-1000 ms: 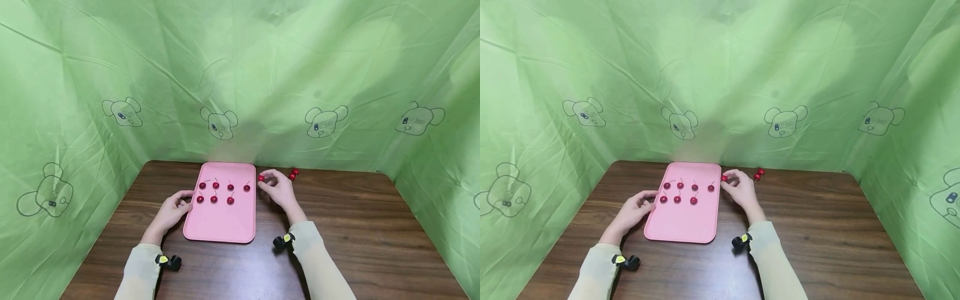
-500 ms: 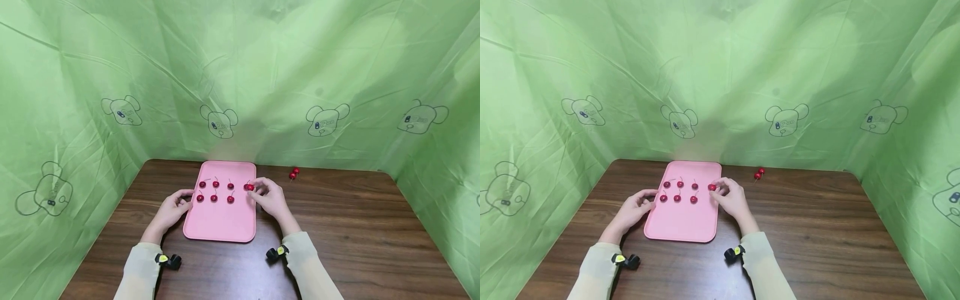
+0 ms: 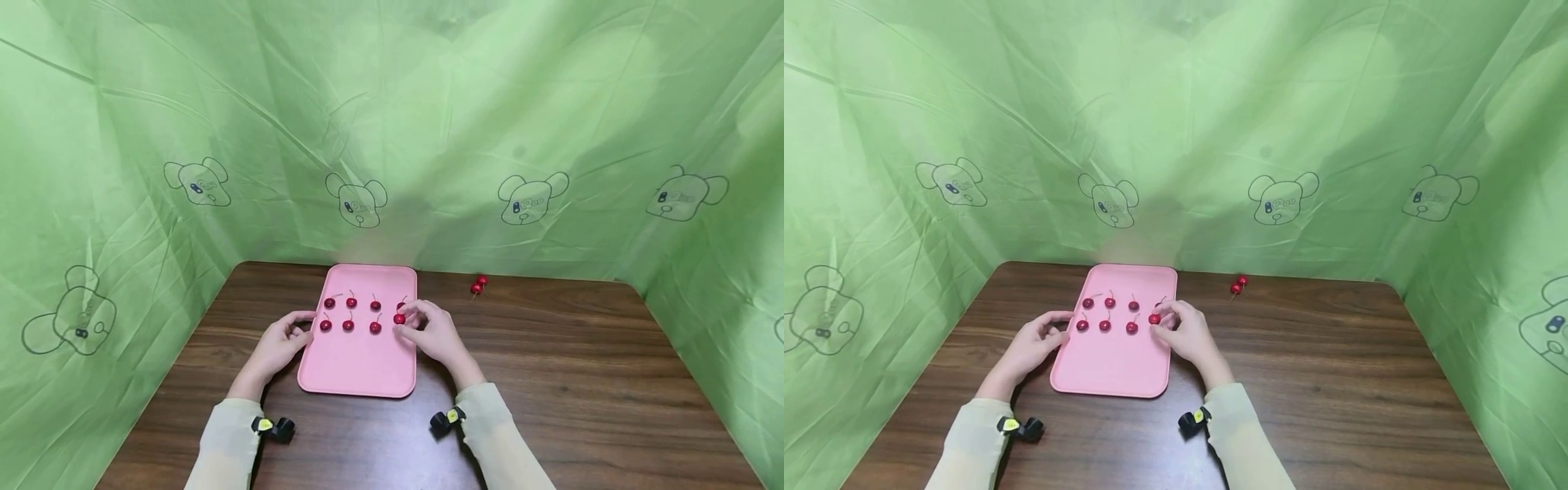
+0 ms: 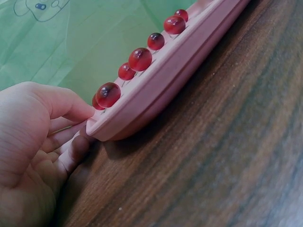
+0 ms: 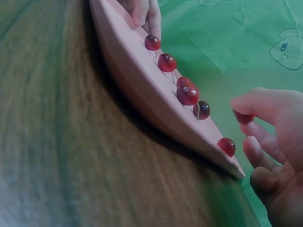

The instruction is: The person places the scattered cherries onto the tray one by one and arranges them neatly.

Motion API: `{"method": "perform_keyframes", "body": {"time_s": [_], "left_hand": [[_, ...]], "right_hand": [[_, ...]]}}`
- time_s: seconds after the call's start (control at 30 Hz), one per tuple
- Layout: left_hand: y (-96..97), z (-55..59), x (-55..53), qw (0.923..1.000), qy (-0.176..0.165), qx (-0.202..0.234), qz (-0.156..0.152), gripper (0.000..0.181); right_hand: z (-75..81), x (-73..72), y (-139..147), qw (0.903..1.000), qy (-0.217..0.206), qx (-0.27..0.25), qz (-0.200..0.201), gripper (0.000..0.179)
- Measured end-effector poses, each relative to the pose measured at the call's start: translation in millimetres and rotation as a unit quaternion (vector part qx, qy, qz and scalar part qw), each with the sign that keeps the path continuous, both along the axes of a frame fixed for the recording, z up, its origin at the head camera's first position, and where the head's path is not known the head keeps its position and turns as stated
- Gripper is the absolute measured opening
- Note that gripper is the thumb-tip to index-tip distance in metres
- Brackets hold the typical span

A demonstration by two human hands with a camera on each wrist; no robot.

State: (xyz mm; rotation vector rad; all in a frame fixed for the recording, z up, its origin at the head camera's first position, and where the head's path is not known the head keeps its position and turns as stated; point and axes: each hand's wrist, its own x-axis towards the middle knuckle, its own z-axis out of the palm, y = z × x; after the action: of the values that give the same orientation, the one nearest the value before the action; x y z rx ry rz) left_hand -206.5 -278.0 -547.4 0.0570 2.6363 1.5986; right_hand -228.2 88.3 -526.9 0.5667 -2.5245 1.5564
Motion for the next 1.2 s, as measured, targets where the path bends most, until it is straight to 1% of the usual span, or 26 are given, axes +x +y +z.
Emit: {"method": "perform_keyframes", "body": {"time_s": [0.13, 0.33, 0.5, 0.63, 0.83, 1.07, 1.2], "left_hand": [[0.5, 1.1, 0.4, 1.0, -0.001, 0.0, 0.0, 0.043], [0.8, 1.3, -0.9, 1.0, 0.004, 0.004, -0.001, 0.045], [1.2, 1.3, -0.6, 0.9999, 0.007, 0.011, 0.002, 0.046], [1.4, 1.6, 0.2, 0.9998, 0.008, 0.015, 0.003, 0.047], [0.3, 0.8, 0.8, 1.0, 0.005, 0.002, 0.0, 0.044], [0.5, 2.4, 1.3, 1.0, 0.001, -0.001, 0.0, 0.044], [0.0, 1.9, 0.5, 1.0, 0.003, -0.001, 0.0, 0.044]], "right_hand": [[-4.3, 0.1, 0.2, 0.9998, -0.007, 0.016, 0.005, 0.027], [-5.7, -0.3, 2.4, 0.9996, 0.008, 0.024, 0.009, 0.027], [-5.1, -0.4, 3.6, 0.9985, 0.02, 0.051, 0.001, 0.027], [-7.0, -1.1, 4.3, 0.9973, 0.022, 0.071, 0.001, 0.027], [-12.6, -2.7, 5.0, 0.9954, 0.016, 0.093, 0.015, 0.028], [-13.7, -1.8, 6.7, 0.9957, -0.004, 0.091, 0.018, 0.028], [-13.9, -2.1, 7.3, 0.9961, -0.004, 0.085, 0.021, 0.027]]}}
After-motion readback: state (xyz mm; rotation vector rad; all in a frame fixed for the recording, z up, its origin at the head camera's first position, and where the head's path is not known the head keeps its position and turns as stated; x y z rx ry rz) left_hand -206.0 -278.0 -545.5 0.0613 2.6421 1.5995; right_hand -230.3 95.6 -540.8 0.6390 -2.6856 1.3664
